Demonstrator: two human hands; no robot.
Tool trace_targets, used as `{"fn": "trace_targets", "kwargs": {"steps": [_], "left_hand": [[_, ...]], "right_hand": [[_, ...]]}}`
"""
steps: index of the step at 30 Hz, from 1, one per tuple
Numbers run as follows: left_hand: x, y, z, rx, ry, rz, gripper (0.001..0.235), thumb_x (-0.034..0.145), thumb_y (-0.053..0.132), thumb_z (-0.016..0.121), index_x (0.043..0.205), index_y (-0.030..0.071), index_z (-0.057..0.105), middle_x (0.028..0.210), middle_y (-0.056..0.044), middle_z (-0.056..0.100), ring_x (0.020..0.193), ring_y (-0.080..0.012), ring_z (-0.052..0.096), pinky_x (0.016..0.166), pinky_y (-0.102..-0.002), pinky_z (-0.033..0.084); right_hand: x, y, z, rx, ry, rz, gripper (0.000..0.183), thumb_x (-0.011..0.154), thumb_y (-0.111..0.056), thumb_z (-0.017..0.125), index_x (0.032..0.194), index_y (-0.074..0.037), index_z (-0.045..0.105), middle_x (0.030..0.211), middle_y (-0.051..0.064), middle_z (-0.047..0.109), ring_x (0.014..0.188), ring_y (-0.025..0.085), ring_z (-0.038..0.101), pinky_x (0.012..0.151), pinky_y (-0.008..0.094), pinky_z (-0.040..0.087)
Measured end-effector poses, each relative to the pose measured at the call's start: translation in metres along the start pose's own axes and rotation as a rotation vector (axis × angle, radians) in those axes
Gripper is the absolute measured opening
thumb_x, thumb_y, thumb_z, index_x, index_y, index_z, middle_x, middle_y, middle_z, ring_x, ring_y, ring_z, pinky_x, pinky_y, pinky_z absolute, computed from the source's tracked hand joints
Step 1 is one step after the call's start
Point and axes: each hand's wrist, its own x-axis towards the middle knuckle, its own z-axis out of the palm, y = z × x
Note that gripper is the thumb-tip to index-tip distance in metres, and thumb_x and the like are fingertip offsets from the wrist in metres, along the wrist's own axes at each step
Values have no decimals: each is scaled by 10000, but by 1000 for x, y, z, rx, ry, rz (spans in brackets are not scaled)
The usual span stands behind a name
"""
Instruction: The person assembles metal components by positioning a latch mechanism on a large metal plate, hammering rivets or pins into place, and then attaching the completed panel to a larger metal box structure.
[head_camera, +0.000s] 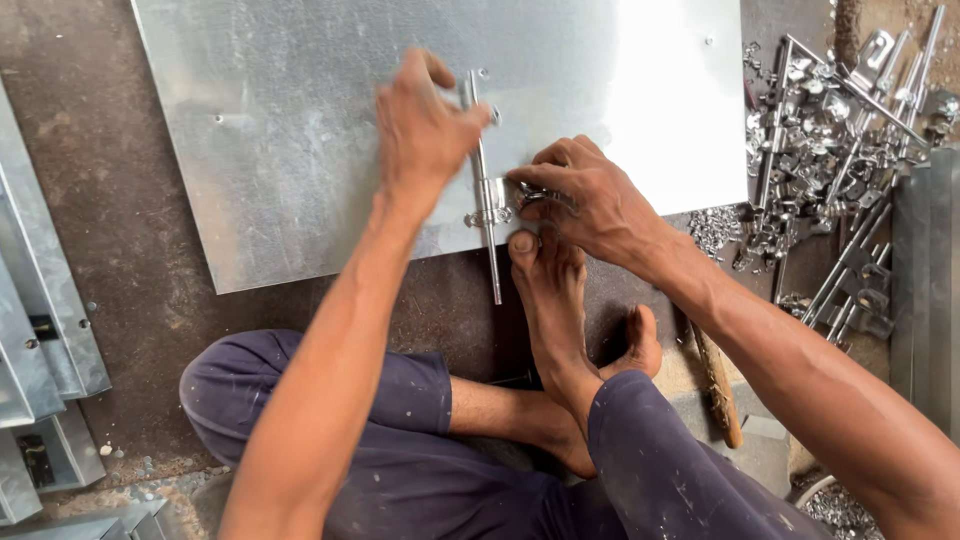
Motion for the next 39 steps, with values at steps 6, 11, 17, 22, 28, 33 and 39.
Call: {"fn": "trace_targets", "kwargs": {"steps": [6, 11, 17, 22, 28, 33, 39], "left_hand": [[17, 3, -8, 48, 46, 77, 368, 774, 164, 919, 959, -2, 648, 644, -73, 685, 574, -202, 682, 591, -351, 561], [0, 1, -31, 74, -112, 27, 669, 759, 333, 937, 1282, 35, 647, 882, -58, 691, 684, -172, 646, 610, -339, 561], [-12, -8, -46, 266, -304, 147, 1181, 502, 594, 986, 1501, 186, 506, 1100, -70, 590, 1057, -252, 518, 935, -482, 425], [-5, -2, -37, 375, -439, 26, 1393, 340, 703, 956, 1552, 300, 399, 1179, -56, 495, 1096, -270, 425, 941, -480, 349], [-7, -14, -30, 373, -385, 61, 1344, 293, 674, 982, 1496, 358, 474, 1182, -30, 508, 1131, -267, 416, 944, -483, 344], [-5, -20, -24, 311, -365, 61, 1317, 281, 610, 1008, 1477, 365, 514, 1183, -17, 509, 1135, -275, 418, 938, -484, 331], [-10, -24, -22, 289, -250, 147, 1328, 212, 638, 1011, 1428, 348, 561, 1165, 7, 536, 1143, -274, 434, 968, -504, 330]], "right_hand": [[-18, 21, 3, 40, 96, -63, 415, 852, -247, 786, 1232, -90, 727, 1220, 182, 654, 1148, 314, 595, 926, 421, 562], [-61, 149, -51, -123, 836, 331, 141, 1133, -126, 683, 1078, -9, 738, 863, 98, 759, 719, 166, 710, 588, 291, 519], [-65, 227, -69, -246, 439, 423, 305, 1017, -3, 723, 1268, 125, 606, 1082, 259, 733, 920, 333, 743, 797, 379, 610], [-50, 221, -79, -257, 358, 590, 412, 991, 26, 668, 1371, 121, 540, 1042, 284, 724, 894, 343, 727, 731, 391, 592], [-39, 126, -82, 307, 732, 455, 156, 1227, -77, 609, 1361, 1, 593, 1196, 166, 710, 1017, 224, 770, 791, 318, 647], [-33, 9, -1, 232, 400, -9, 199, 1046, 2, 613, 1240, -38, 613, 1186, 135, 707, 1069, 222, 731, 863, 331, 636], [-28, -38, 25, 107, 321, -48, 210, 978, -42, 700, 1186, -46, 668, 1133, 119, 709, 1017, 212, 739, 836, 316, 639]]}}
